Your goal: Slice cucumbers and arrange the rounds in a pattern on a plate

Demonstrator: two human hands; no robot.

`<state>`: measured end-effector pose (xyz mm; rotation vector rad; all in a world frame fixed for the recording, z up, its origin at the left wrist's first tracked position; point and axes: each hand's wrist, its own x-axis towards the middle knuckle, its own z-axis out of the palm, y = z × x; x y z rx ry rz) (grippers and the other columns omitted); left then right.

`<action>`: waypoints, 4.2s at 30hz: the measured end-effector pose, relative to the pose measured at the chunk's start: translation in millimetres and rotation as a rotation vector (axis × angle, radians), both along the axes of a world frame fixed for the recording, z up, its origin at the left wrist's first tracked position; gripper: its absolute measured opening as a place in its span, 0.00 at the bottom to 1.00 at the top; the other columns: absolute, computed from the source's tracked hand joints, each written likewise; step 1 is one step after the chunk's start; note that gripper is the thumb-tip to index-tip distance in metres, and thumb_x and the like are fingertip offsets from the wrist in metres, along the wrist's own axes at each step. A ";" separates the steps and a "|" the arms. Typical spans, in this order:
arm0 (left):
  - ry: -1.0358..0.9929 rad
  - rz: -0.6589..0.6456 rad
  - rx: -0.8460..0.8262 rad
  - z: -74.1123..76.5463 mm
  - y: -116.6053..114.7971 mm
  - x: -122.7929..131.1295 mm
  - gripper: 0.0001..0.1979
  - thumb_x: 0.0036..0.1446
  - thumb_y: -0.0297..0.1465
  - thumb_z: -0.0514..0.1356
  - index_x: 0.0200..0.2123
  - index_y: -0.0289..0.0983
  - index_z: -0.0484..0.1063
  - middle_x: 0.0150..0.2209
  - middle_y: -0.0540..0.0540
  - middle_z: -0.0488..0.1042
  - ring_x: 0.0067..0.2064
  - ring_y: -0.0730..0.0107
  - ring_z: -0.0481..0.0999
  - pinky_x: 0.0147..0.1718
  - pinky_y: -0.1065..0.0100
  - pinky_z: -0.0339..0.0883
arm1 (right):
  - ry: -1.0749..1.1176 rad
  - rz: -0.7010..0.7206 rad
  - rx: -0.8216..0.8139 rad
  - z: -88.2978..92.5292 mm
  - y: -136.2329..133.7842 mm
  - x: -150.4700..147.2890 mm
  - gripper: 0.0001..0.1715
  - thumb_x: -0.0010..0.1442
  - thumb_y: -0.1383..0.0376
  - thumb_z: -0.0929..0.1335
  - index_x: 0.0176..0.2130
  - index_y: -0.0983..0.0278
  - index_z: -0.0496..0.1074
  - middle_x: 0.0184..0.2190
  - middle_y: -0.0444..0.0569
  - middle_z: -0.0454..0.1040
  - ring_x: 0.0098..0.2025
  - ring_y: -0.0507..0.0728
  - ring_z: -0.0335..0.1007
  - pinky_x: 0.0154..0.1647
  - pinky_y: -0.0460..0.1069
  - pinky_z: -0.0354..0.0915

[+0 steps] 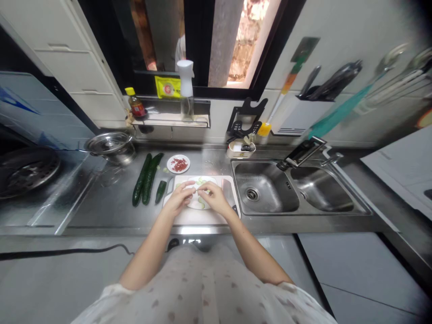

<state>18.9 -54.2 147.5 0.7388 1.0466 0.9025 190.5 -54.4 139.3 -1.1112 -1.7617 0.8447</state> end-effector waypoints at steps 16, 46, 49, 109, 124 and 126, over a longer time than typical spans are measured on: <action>0.260 0.005 0.443 -3.1 3.2 -2.8 0.19 0.44 0.33 0.67 0.41 0.34 0.73 0.28 0.51 0.72 0.31 0.74 0.70 0.32 0.73 0.63 | 0.129 0.036 -0.222 0.1 -0.3 -2.8 0.06 0.55 0.66 0.66 0.28 0.65 0.72 0.26 0.43 0.74 0.31 0.51 0.69 0.35 0.46 0.64; 0.564 0.122 0.431 -52.0 4.6 10.6 0.11 0.43 0.35 0.65 0.31 0.36 0.72 0.27 0.50 0.72 0.31 0.72 0.71 0.30 0.72 0.64 | -0.178 -0.052 -0.278 -38.3 18.4 14.8 0.08 0.56 0.67 0.65 0.33 0.64 0.74 0.30 0.46 0.76 0.33 0.53 0.70 0.37 0.46 0.63; 0.612 0.077 0.404 -67.4 3.8 10.6 0.11 0.45 0.35 0.63 0.31 0.35 0.73 0.28 0.50 0.73 0.31 0.72 0.72 0.32 0.71 0.65 | -0.316 -0.071 -0.296 -42.3 17.7 16.3 0.08 0.57 0.68 0.65 0.34 0.65 0.75 0.31 0.46 0.77 0.33 0.52 0.69 0.36 0.45 0.61; 1.488 -0.607 0.800 -111.3 -14.1 22.6 0.21 0.60 0.24 0.51 0.52 0.44 0.72 0.46 0.42 0.70 0.46 0.61 0.65 0.43 0.64 0.61 | -1.002 0.059 -0.377 -79.9 17.4 2.4 0.14 0.65 0.68 0.59 0.44 0.66 0.71 0.42 0.56 0.74 0.43 0.57 0.69 0.39 0.47 0.59; 1.493 -0.618 0.861 -113.3 -13.9 19.5 0.19 0.61 0.25 0.51 0.51 0.43 0.72 0.54 0.46 0.69 0.47 0.62 0.65 0.45 0.64 0.63 | -0.950 -0.041 -0.286 -83.4 -7.6 14.0 0.14 0.65 0.65 0.59 0.43 0.64 0.72 0.43 0.53 0.70 0.44 0.57 0.63 0.41 0.48 0.57; 1.493 -0.613 0.866 -114.9 -13.7 19.1 0.19 0.60 0.25 0.52 0.51 0.43 0.73 0.54 0.46 0.69 0.47 0.62 0.65 0.46 0.64 0.64 | -0.939 -0.044 -0.268 -85.2 -11.5 13.4 0.13 0.64 0.64 0.60 0.43 0.64 0.72 0.43 0.53 0.70 0.44 0.57 0.62 0.43 0.48 0.57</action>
